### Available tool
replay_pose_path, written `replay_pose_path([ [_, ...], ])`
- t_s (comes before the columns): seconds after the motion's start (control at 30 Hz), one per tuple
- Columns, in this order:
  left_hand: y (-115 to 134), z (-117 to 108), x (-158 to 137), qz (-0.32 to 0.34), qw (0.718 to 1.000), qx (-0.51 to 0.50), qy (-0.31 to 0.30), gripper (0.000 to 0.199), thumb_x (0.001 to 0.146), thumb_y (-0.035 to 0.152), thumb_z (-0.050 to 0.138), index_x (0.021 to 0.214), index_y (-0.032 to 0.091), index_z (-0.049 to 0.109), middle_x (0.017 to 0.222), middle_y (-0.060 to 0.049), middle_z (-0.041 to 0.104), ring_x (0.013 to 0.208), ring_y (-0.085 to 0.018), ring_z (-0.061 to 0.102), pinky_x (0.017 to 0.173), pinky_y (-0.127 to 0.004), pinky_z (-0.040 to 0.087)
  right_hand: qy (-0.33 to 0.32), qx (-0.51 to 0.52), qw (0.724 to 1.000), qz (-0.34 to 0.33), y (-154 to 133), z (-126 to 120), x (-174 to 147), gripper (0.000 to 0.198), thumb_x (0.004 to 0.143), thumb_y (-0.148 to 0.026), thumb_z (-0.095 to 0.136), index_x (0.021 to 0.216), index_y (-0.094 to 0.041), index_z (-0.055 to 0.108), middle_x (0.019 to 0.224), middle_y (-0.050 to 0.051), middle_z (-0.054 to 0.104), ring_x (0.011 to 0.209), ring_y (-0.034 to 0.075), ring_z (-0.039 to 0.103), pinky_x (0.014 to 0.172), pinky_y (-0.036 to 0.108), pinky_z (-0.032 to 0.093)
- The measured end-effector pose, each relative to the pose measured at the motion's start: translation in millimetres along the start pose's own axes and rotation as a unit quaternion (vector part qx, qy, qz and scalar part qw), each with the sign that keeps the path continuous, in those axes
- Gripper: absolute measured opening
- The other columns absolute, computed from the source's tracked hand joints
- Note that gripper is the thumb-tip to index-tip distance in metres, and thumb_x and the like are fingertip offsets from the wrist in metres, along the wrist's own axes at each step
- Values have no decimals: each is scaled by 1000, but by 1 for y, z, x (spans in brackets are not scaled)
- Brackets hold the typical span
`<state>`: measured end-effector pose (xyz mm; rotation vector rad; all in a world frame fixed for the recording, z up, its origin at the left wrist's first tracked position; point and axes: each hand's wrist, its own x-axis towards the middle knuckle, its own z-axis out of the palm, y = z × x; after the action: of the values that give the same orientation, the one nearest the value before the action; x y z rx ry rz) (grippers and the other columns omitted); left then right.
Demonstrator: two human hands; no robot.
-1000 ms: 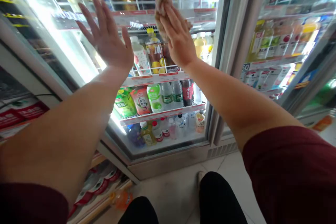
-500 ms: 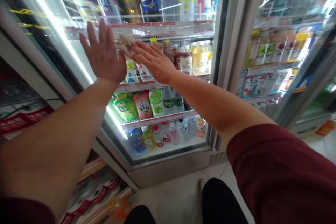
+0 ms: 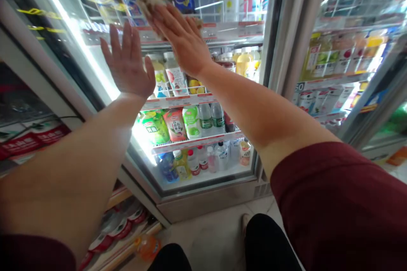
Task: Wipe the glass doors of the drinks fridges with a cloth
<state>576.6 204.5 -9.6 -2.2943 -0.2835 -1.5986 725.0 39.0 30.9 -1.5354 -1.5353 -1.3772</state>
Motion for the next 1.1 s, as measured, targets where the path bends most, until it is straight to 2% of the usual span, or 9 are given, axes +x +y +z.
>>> replay_pose_path([
  [0.13, -4, 9, -2, 5, 999, -10, 32, 73, 107, 41, 37, 174, 19, 17, 183, 13, 5, 168, -17, -15, 137, -52, -23, 8, -29, 998, 48, -7, -4, -1, 69, 100, -16, 26, 165, -20, 50, 177, 0, 41, 169, 25, 30, 140, 56, 28],
  [0.27, -9, 14, 0, 15, 999, 6, 37, 76, 106, 39, 41, 175, 21, 16, 184, 11, 4, 169, -21, -11, 138, -54, -19, -60, 0, 998, -13, -13, -6, -25, 65, 104, -28, 24, 163, -27, 50, 177, -8, 40, 169, 18, 27, 141, 40, 17],
  [0.4, -9, 12, 0, 15, 1000, 12, 20, 87, 102, 47, 51, 176, 21, 14, 184, 8, 3, 169, -23, -11, 136, -55, -23, -98, 21, 995, -25, -3, -7, -30, 65, 100, -29, 32, 162, -37, 49, 177, -14, 37, 169, 15, 27, 141, 37, 17],
  [0.47, -6, 9, -2, 33, 999, 2, 17, 90, 102, 59, 47, 176, 20, 14, 184, 7, 1, 170, -23, -10, 136, -53, -23, -82, 24, 996, -8, -5, -4, -29, 67, 99, -23, 33, 165, -31, 46, 178, -10, 36, 169, 15, 26, 142, 41, 19],
  [0.63, 0, 1, -6, 99, 993, -52, -43, 104, 97, 86, 34, 173, 16, 25, 184, 1, 9, 171, -24, -6, 140, -50, -14, -27, 60, 997, 31, -40, 12, -23, 81, 88, -17, 30, 168, -19, 39, 179, -2, 36, 169, 14, 26, 140, 33, 22],
  [0.77, 4, -7, -8, 97, 993, -47, -39, 93, 101, 79, 26, 175, 23, 23, 183, 4, 16, 171, -18, 1, 143, -43, -2, -52, 111, 991, -49, -51, -1, -18, 79, 92, -38, 20, 161, -12, 46, 175, -2, 43, 168, 19, 25, 134, 30, 26],
  [0.9, 11, -13, -8, 77, 992, -71, -71, 79, 103, 73, 26, 167, 30, 41, 181, 10, 20, 171, -20, 1, 142, -52, -3, -114, 75, 989, -64, -6, -42, -40, 81, 98, -56, 31, 170, -18, 34, 181, 0, 29, 169, 19, 27, 138, 42, 25],
  [0.97, 12, -15, -7, 71, 990, -87, -86, 76, 103, 75, 28, 163, 31, 46, 180, 11, 21, 171, -21, 1, 141, -54, -5, -92, 30, 995, 22, 27, -58, -65, 75, 101, -58, 30, 169, -26, 36, 181, -3, 28, 170, 17, 24, 140, 44, 18],
  [1.1, 9, -15, -7, 97, 990, -78, -61, 77, 103, 76, 29, 157, 27, 52, 180, 6, 26, 171, -22, 5, 141, -56, 3, -39, -31, 989, 136, 71, -61, -113, 76, 103, -57, 22, 170, -24, 38, 181, 2, 28, 173, 19, 12, 141, 49, 6],
])
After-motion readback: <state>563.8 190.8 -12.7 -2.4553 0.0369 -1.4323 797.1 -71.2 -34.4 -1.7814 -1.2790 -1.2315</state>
